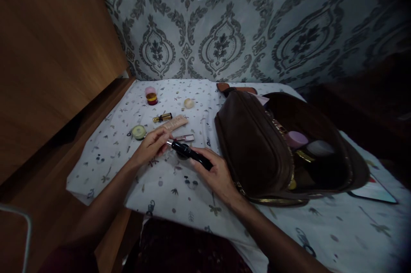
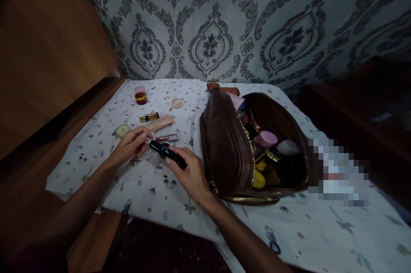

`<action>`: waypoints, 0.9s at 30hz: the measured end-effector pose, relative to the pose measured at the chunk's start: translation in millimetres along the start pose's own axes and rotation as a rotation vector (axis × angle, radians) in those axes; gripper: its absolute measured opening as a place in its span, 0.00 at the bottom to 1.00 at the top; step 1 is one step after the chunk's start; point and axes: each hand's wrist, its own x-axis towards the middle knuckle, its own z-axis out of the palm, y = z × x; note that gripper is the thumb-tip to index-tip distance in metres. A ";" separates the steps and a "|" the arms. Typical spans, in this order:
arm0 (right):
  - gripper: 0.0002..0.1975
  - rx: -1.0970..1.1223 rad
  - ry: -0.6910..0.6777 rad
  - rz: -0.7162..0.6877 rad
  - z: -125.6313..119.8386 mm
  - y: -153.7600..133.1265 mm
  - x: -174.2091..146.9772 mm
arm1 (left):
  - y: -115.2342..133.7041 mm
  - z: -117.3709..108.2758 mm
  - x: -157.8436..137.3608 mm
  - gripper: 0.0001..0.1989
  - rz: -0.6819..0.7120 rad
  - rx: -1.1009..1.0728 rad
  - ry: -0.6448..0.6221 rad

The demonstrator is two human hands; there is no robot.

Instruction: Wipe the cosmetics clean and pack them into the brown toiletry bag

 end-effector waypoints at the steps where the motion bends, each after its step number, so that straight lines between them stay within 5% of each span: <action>1: 0.14 0.001 -0.002 0.005 -0.1 -0.7 0.1 | 0.2 0.1 0.0 0.20 0.009 0.006 0.009; 8: 0.13 0.027 0.042 0.003 0.7 -1.2 1.1 | 8.5 -3.4 -2.1 0.17 0.130 0.004 -0.014; 15: 0.13 0.021 0.021 -0.004 -0.7 -3.1 0.2 | -1.2 -1.6 0.3 0.23 0.023 0.019 0.003; 23: 0.13 0.021 0.031 0.014 -0.1 -1.2 0.1 | 7.5 -4.1 -1.0 0.21 0.150 0.008 0.016; 27: 0.13 0.017 0.016 0.005 -0.8 -3.7 0.5 | 2.2 -2.8 -0.2 0.19 0.077 0.003 0.005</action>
